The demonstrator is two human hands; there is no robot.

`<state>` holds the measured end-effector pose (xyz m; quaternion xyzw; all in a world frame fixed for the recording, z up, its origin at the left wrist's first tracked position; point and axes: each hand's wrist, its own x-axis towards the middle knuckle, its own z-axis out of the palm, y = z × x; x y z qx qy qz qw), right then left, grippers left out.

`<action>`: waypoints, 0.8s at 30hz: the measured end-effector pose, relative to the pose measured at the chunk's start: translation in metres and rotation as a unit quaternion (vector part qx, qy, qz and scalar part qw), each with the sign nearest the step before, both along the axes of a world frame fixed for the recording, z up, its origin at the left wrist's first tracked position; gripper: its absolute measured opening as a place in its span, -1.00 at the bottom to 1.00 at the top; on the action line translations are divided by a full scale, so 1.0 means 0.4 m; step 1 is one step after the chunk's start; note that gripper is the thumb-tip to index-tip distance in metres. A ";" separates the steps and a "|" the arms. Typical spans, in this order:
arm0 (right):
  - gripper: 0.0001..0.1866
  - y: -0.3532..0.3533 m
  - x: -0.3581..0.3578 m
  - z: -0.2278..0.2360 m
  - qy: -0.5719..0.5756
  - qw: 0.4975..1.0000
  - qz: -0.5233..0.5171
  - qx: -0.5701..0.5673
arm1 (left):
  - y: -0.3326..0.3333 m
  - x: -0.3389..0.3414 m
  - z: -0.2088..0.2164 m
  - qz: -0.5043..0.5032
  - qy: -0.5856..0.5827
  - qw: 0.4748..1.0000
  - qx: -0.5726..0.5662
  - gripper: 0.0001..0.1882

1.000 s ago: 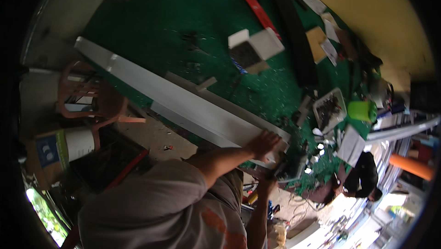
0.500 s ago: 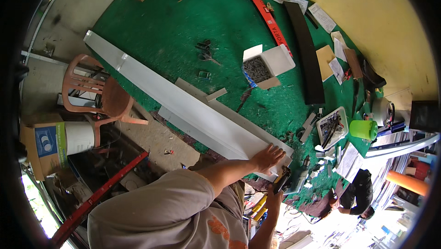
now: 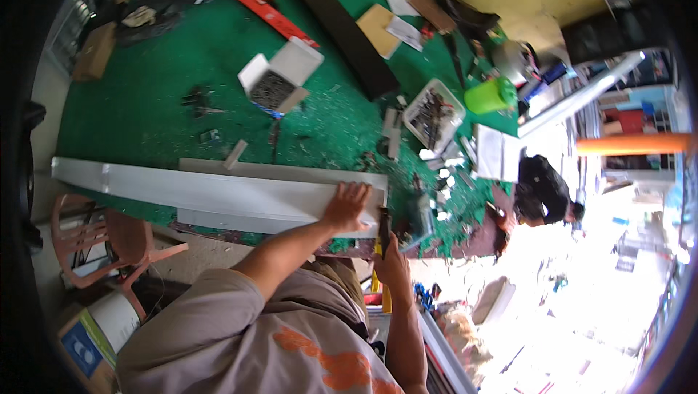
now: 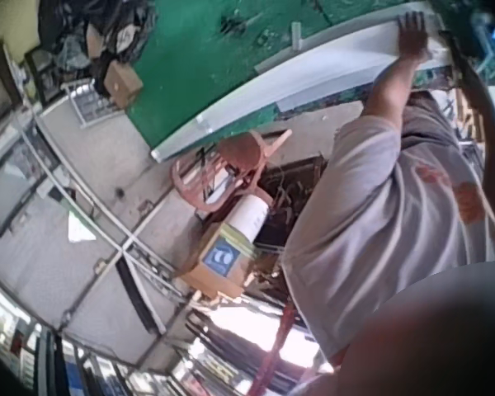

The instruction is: The person assembles white window frame components on a green workbench. They position a long frame piece, use a power drill to fasten it, then lift and place the piece against a vertical rack. The person repeats drilling and repositioning steps on the same frame piece.

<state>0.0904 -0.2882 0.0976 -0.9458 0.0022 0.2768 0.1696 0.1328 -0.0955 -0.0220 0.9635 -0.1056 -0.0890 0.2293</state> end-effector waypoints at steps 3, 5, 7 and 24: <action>-0.52 -0.012 0.018 -0.002 0.023 0.999 -0.039 0.017 | 0.006 -0.002 0.008 0.001 -0.029 0.999 0.017 0.27; -0.54 -0.006 0.030 -0.030 0.078 0.994 -0.066 0.036 | 0.010 0.000 0.011 -0.007 -0.025 1.000 0.015 0.27; -0.47 0.003 0.038 -0.060 0.096 0.993 -0.059 0.033 | 0.012 0.002 0.011 0.000 -0.038 0.999 0.016 0.27; -0.45 -0.016 0.037 -0.011 0.089 0.995 -0.040 0.019 | 0.007 -0.003 0.003 0.011 -0.048 0.999 -0.002 0.23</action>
